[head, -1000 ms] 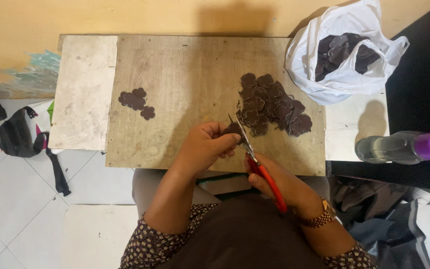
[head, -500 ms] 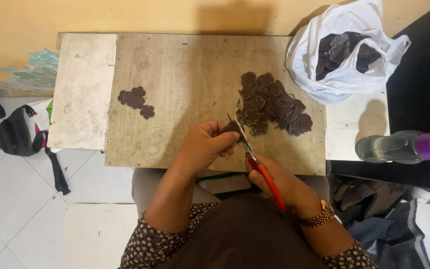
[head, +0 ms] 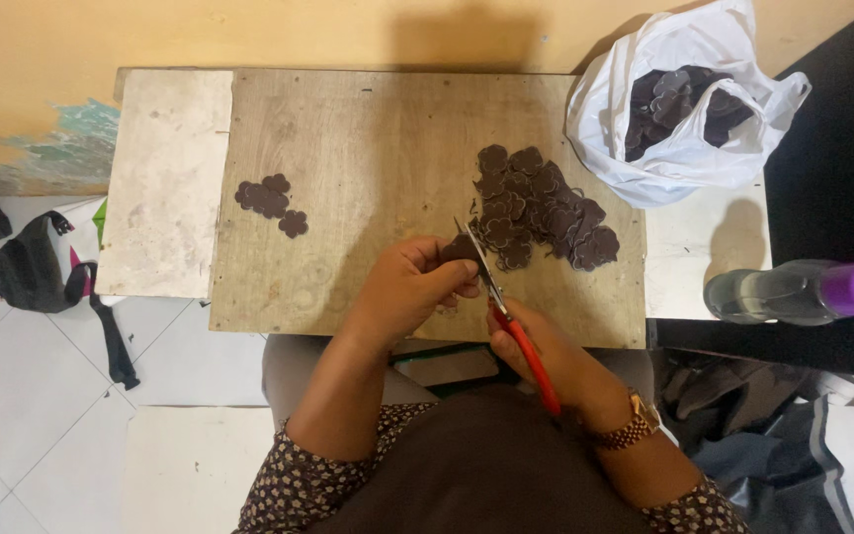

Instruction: The person uses red-handled scissors to trim the edges of dark brown flower-shaped pieces on a wooden board. The person repeatedly picks up each piece, rotates it, and trims its outline, then places it back on the board. A white bag and a bottle are visible nearby.

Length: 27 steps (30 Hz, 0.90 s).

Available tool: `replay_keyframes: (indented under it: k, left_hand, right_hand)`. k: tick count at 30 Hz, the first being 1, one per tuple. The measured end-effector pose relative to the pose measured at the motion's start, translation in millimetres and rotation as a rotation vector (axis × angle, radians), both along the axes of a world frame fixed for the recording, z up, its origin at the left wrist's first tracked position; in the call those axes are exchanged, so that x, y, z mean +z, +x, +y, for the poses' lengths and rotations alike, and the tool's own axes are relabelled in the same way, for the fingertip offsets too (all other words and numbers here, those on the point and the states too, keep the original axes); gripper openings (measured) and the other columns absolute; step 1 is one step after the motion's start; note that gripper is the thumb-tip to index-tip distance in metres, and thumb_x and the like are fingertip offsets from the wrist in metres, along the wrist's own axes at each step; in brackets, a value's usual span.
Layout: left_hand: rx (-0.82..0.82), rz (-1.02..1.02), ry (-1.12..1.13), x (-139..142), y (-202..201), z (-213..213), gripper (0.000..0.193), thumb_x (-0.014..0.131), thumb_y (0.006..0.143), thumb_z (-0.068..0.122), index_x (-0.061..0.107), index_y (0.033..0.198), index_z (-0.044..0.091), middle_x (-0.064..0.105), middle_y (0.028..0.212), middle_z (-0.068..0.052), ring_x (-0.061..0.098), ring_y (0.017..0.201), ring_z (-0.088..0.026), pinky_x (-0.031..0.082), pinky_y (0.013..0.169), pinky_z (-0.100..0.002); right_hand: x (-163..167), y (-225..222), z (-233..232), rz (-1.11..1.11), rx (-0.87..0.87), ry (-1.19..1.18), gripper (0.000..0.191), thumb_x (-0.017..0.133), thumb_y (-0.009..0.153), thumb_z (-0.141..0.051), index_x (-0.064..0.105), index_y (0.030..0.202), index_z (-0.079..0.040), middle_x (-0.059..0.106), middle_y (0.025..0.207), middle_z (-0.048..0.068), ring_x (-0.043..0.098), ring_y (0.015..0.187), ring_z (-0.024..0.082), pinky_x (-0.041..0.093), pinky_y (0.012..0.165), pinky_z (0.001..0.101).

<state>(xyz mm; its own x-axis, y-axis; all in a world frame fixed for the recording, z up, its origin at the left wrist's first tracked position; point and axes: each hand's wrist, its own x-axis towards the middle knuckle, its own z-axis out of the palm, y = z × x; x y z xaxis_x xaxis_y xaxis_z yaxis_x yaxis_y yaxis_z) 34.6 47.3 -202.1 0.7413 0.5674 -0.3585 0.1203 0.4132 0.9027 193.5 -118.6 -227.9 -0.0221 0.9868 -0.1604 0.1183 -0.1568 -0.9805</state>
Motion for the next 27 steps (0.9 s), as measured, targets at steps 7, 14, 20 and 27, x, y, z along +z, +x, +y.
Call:
replay_keyframes:
  k: [7, 14, 20, 27]
  left_hand:
    - [0.019, 0.007, -0.034, -1.2, 2.2, -3.1, 0.018, 0.068, 0.093, 0.015, 0.072, 0.102, 0.000, 0.076, 0.087, -0.007, 0.073, 0.075, -0.012, 0.054, 0.064, -0.024]
    - [0.022, -0.014, -0.045, 0.3, 2.1, -2.0, 0.018, 0.069, 0.092, 0.015, 0.073, 0.102, 0.000, 0.075, 0.085, -0.006, 0.072, 0.073, -0.011, 0.054, 0.063, -0.024]
    - [0.031, 0.024, -0.030, 3.2, 3.2, -1.6, 0.017, 0.069, 0.092, 0.015, 0.072, 0.098, -0.001, 0.075, 0.083, -0.006, 0.073, 0.073, -0.012, 0.054, 0.061, -0.024]
    - [0.046, 0.019, -0.020, 3.0, 3.5, -2.0, 0.017, 0.069, 0.092, 0.015, 0.072, 0.096, -0.001, 0.075, 0.082, -0.007, 0.073, 0.072, -0.012, 0.055, 0.062, -0.025]
  right_hand:
    - [4.1, 3.3, -3.4, 0.031, 0.069, -0.022, 0.060, 0.048, 0.095, -0.068, 0.052, 0.104, -0.009, 0.047, 0.085, -0.001, 0.044, 0.075, 0.011, 0.044, 0.065, 0.0286]
    - [7.9, 3.8, -1.7, 0.038, 0.072, 0.001, 0.060, 0.048, 0.097, -0.069, 0.051, 0.101, -0.009, 0.045, 0.083, -0.002, 0.042, 0.073, 0.010, 0.042, 0.062, 0.0264]
    - [10.5, 3.5, -1.4, 0.038, 0.061, -0.025, 0.058, 0.047, 0.096, -0.068, 0.051, 0.096, -0.010, 0.045, 0.078, -0.002, 0.042, 0.070, 0.010, 0.041, 0.059, 0.0266]
    - [7.5, 2.9, -0.7, 0.024, 0.046, 0.007, 0.059, 0.047, 0.098, -0.069, 0.051, 0.089, -0.011, 0.045, 0.078, -0.003, 0.042, 0.071, 0.010, 0.042, 0.061, 0.0269]
